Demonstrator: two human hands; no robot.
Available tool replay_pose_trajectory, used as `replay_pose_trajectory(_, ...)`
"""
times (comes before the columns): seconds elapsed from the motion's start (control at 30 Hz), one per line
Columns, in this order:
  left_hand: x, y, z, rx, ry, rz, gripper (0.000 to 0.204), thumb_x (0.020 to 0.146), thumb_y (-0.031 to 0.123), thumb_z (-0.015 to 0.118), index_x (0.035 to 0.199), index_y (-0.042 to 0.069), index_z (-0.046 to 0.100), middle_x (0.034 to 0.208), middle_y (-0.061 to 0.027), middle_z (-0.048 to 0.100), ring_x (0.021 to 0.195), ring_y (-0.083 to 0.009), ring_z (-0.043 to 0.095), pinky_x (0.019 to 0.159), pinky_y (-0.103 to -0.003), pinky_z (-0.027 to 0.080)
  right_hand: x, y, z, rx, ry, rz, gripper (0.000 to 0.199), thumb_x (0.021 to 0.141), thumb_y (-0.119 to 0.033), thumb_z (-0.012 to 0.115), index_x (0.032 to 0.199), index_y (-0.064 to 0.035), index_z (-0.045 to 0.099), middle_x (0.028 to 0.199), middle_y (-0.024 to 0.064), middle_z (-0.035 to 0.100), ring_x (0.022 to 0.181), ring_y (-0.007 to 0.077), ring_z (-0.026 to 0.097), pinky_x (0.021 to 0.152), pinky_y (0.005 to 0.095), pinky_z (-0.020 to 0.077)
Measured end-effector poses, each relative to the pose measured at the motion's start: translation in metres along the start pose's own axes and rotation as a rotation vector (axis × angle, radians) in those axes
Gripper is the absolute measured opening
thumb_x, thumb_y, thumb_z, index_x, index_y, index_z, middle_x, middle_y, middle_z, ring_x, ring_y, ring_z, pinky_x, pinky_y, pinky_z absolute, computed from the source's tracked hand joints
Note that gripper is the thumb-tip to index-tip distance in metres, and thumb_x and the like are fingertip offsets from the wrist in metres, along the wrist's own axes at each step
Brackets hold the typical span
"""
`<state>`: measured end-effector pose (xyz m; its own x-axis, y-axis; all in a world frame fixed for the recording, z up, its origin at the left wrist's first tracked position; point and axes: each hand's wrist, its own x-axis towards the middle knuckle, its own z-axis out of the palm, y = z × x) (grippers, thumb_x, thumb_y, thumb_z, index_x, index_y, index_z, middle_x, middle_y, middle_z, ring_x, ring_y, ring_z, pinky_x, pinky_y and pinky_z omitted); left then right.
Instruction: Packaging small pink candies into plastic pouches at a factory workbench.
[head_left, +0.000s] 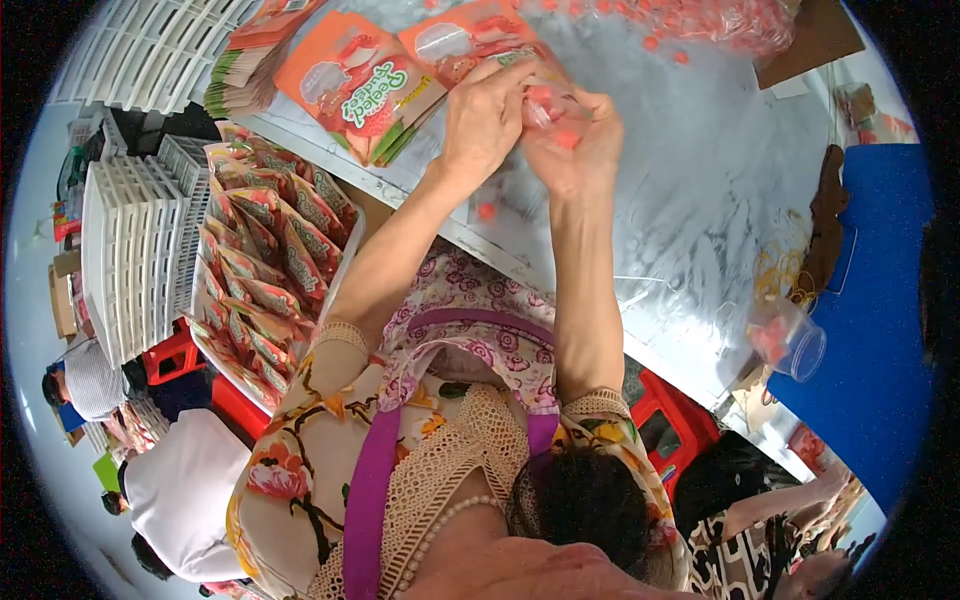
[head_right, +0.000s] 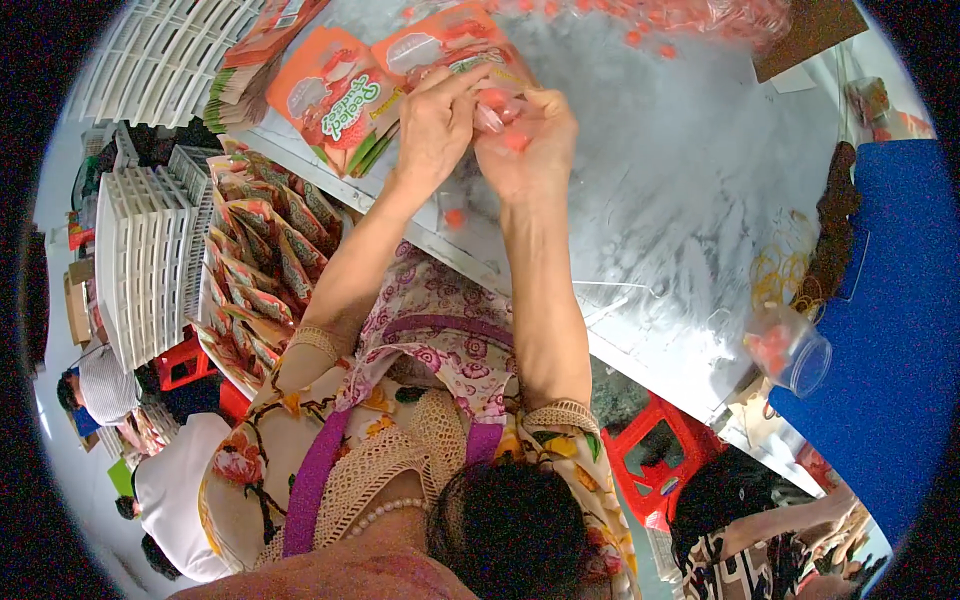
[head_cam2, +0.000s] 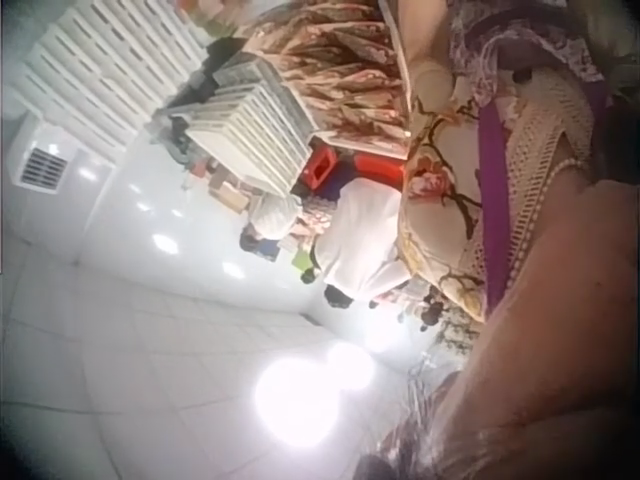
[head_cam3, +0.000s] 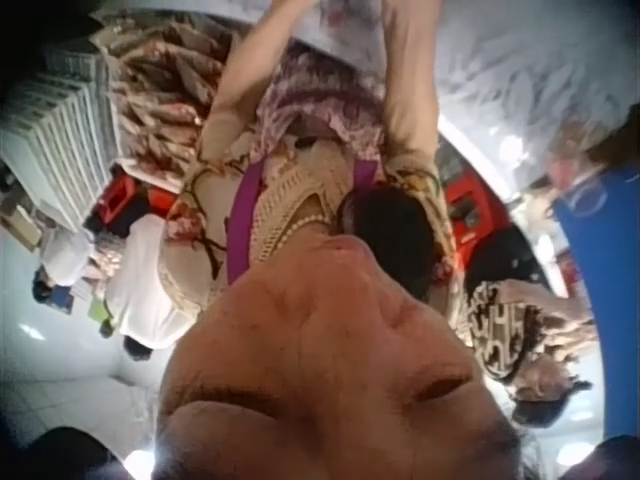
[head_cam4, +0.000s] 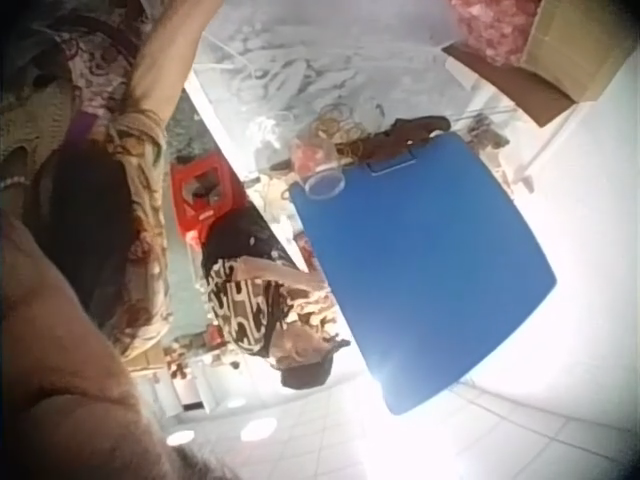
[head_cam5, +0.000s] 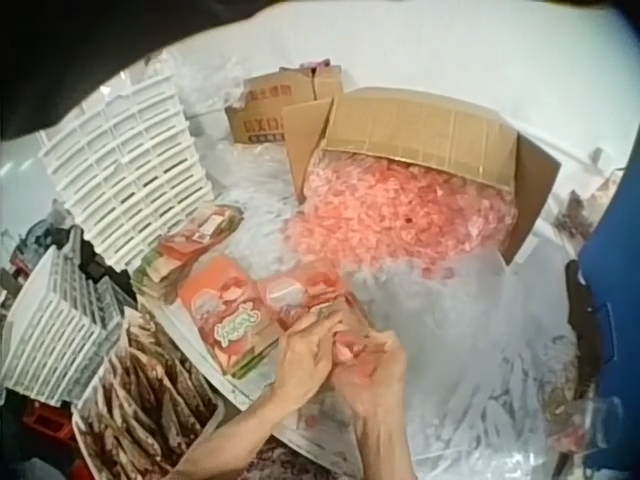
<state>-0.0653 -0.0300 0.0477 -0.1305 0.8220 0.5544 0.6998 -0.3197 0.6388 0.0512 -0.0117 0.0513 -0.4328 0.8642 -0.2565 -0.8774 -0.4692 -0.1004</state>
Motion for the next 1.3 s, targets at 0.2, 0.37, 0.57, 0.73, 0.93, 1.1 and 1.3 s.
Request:
replay_pose_trajectory(0.2, 0.005, 0.004, -0.002, -0.178, -0.049, -0.148, 0.027, 0.083, -0.001, 0.055, 0.107, 0.000, 0.067, 0.081, -0.0178, 0.061, 0.072, -0.0311, 0.063, 0.063, -0.037, 0.050, 0.001, 0.005, -0.008, -0.186, -0.115, -0.090, 0.026, 0.082, 0.006, 0.048, 0.106, 0.0073, 0.056, 0.095, 0.0133, 0.063, 0.086, 0.0226, 0.061, 0.075, 0.0315, 0.0514)
replay_pose_trajectory(0.37, 0.008, 0.021, -0.006, -0.232, -0.143, -0.188, 0.027, 0.083, -0.002, 0.054, 0.107, 0.000, 0.067, 0.077, -0.0167, 0.060, 0.073, -0.0303, 0.062, 0.065, -0.038, 0.050, 0.012, 0.010, -0.007, -0.552, 0.229, -0.296, 0.022, 0.086, 0.008, 0.045, 0.103, 0.0054, 0.059, 0.096, 0.0123, 0.063, 0.083, 0.0209, 0.062, 0.072, 0.0290, 0.0531)
replay_pose_trajectory(0.57, 0.008, 0.022, -0.001, -0.005, -0.083, 0.160, 0.026, 0.084, -0.001, 0.055, 0.105, 0.002, 0.069, 0.075, -0.0140, 0.057, 0.067, -0.0295, 0.060, 0.062, -0.037, 0.048, 0.022, 0.004, -0.003, -0.651, 0.227, -0.343, 0.030, 0.084, 0.003, 0.048, 0.112, 0.0021, 0.059, 0.099, 0.0107, 0.064, 0.085, 0.0196, 0.061, 0.067, 0.0306, 0.0511)
replay_pose_trajectory(0.73, 0.016, 0.023, 0.000, -0.152, -0.057, -0.126, 0.023, 0.085, 0.002, 0.053, 0.101, 0.001, 0.069, 0.088, -0.0185, 0.066, 0.078, -0.0327, 0.065, 0.071, -0.037, 0.051, 0.017, -0.034, -0.025, 0.012, -0.285, 0.190, 0.034, 0.081, -0.009, 0.052, 0.111, 0.0066, 0.057, 0.107, 0.0129, 0.061, 0.097, 0.0234, 0.058, 0.088, 0.0341, 0.0469)
replay_pose_trajectory(0.93, 0.019, 0.009, -0.005, -0.208, -0.102, -0.186, 0.026, 0.087, 0.005, 0.053, 0.107, 0.003, 0.069, 0.085, -0.0078, 0.065, 0.073, -0.0126, 0.064, 0.065, -0.026, 0.050, -0.006, -0.014, 0.001, -0.472, -0.143, -0.086, 0.038, 0.078, 0.000, 0.057, 0.116, 0.0052, 0.054, 0.114, 0.0123, 0.058, 0.103, 0.0211, 0.055, 0.089, 0.0343, 0.0465)
replay_pose_trajectory(1.1, 0.028, 0.019, -0.016, -0.150, -0.142, -0.114, 0.025, 0.087, 0.007, 0.052, 0.106, 0.002, 0.069, 0.087, -0.0169, 0.066, 0.072, -0.0301, 0.065, 0.067, -0.037, 0.051, -0.004, -0.002, 0.014, -0.715, 0.054, -0.264, 0.030, 0.078, 0.004, 0.059, 0.108, 0.0026, 0.060, 0.102, 0.0099, 0.062, 0.088, 0.0190, 0.060, 0.075, 0.0308, 0.0507)
replay_pose_trajectory(1.3, 0.033, 0.028, -0.023, 0.019, -0.110, 0.024, 0.026, 0.088, 0.008, 0.052, 0.107, 0.005, 0.069, 0.088, -0.0156, 0.066, 0.070, -0.0280, 0.064, 0.066, -0.036, 0.050, -0.007, 0.004, 0.039, -1.757, 0.028, -0.767, 0.013, 0.078, 0.007, 0.057, 0.088, 0.0039, 0.066, 0.073, 0.0141, 0.064, 0.073, 0.0187, 0.061, 0.063, 0.0305, 0.0501)
